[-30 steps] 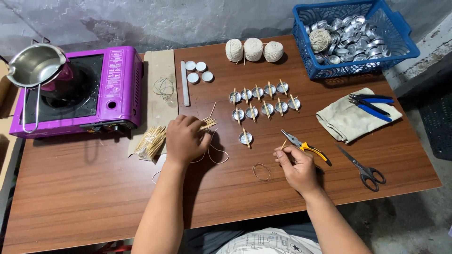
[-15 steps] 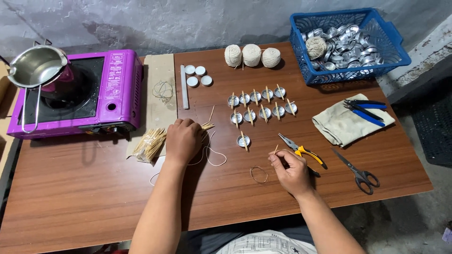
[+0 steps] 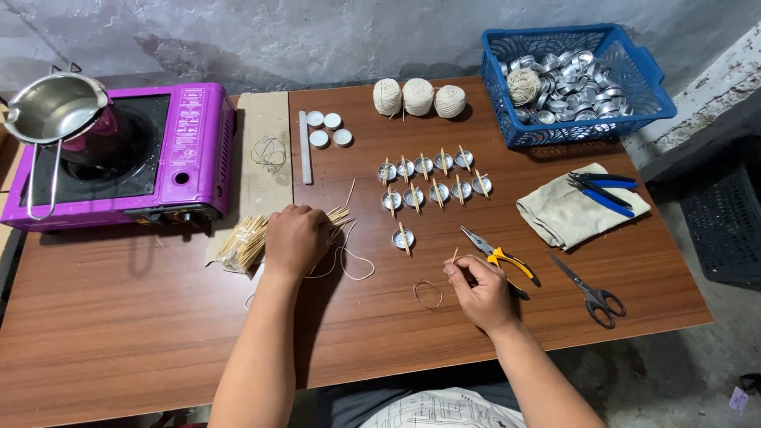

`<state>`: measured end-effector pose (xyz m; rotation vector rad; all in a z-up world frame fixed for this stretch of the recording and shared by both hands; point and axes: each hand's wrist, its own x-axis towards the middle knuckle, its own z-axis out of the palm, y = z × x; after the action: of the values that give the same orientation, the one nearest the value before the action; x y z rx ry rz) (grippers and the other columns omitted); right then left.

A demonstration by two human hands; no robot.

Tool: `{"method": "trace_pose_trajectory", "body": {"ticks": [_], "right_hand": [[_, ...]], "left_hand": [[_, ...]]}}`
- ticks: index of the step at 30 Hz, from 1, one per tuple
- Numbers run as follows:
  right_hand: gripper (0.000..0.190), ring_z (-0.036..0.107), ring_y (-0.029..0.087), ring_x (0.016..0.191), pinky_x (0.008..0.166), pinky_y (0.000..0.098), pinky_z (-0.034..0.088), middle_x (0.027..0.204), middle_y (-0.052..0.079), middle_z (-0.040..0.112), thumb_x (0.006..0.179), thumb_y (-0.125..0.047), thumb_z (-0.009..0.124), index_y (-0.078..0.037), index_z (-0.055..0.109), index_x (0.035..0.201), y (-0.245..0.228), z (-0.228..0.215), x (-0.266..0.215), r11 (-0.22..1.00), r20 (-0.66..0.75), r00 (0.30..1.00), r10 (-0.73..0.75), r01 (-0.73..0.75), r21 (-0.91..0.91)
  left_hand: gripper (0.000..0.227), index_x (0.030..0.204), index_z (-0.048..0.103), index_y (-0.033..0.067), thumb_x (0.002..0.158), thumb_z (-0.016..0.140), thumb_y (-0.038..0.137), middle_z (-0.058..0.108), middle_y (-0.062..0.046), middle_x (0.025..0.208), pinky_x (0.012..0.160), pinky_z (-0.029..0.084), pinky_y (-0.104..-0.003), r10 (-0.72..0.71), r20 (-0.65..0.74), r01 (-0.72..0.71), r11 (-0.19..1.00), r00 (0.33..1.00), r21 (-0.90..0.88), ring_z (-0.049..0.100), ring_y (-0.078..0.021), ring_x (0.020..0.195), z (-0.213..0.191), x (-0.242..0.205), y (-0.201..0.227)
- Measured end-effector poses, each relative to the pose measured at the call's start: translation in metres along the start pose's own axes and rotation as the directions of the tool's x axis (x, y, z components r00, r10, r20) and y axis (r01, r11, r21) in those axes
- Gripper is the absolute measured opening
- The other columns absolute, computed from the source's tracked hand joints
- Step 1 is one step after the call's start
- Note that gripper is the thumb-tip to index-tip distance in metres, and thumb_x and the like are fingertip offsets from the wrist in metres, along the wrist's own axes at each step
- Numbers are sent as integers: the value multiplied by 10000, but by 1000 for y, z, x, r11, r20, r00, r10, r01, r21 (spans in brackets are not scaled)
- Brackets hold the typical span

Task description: Assembling candle wick holders by tying cotton wicks to bamboo sticks and trimming the excess string with scissors and pliers.

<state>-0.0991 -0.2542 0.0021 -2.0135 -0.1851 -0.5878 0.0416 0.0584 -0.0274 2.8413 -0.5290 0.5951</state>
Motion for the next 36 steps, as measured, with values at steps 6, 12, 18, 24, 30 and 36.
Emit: {"method": "trace_pose_trajectory", "body": {"ticks": [6,12,18,24,30,36], "right_hand": [[197,688,256,530,471,327,541,586,72,693,937,-109,709,-66,726,745,5,2,-4,1000,12,1000,16,-16,-23],[182,688,251,527,472,324,543,580,82,692,939,-107,703,-58,732,766,5,2,-4,1000,24,999,21,-21,-14],[166,698,246,532,470,314,551,609,93,707,934,-100,704,-53,741,780,3,1,-3,1000,13,1000,10,-11,12],[166,716,195,577,517,295,579,697,92,743,953,-58,670,-40,765,818,6,1,-3,993,-37,999,20,-15,116],[82,709,145,612,532,294,638,855,144,783,923,-14,701,40,760,943,10,10,-22,912,-12,982,188,-170,373],[56,744,172,596,496,299,646,719,118,740,862,-22,773,31,760,873,-19,14,-12,950,66,993,93,-109,294]], "left_hand": [[104,796,779,227,801,701,296,702,-36,734,678,559,-417,-35,19,36,995,999,-91,704,-285,776,-3,3,-3],[126,975,772,195,857,740,165,726,-38,850,741,568,-375,56,-191,-105,961,980,-257,723,-279,840,19,6,3],[181,1033,780,152,876,721,82,717,-84,878,755,573,-398,62,-290,-166,922,955,-350,720,-310,837,2,7,19],[135,957,769,113,831,778,63,741,-110,766,699,560,-387,-80,-116,-46,597,990,-801,733,-315,762,-3,0,57],[118,941,786,68,826,787,42,721,-67,695,678,536,-314,48,234,223,174,971,-959,639,-143,710,-26,-20,122],[94,960,804,32,867,804,24,747,-100,711,649,548,-272,102,330,329,34,938,-944,645,-110,715,-35,-30,153]]}}
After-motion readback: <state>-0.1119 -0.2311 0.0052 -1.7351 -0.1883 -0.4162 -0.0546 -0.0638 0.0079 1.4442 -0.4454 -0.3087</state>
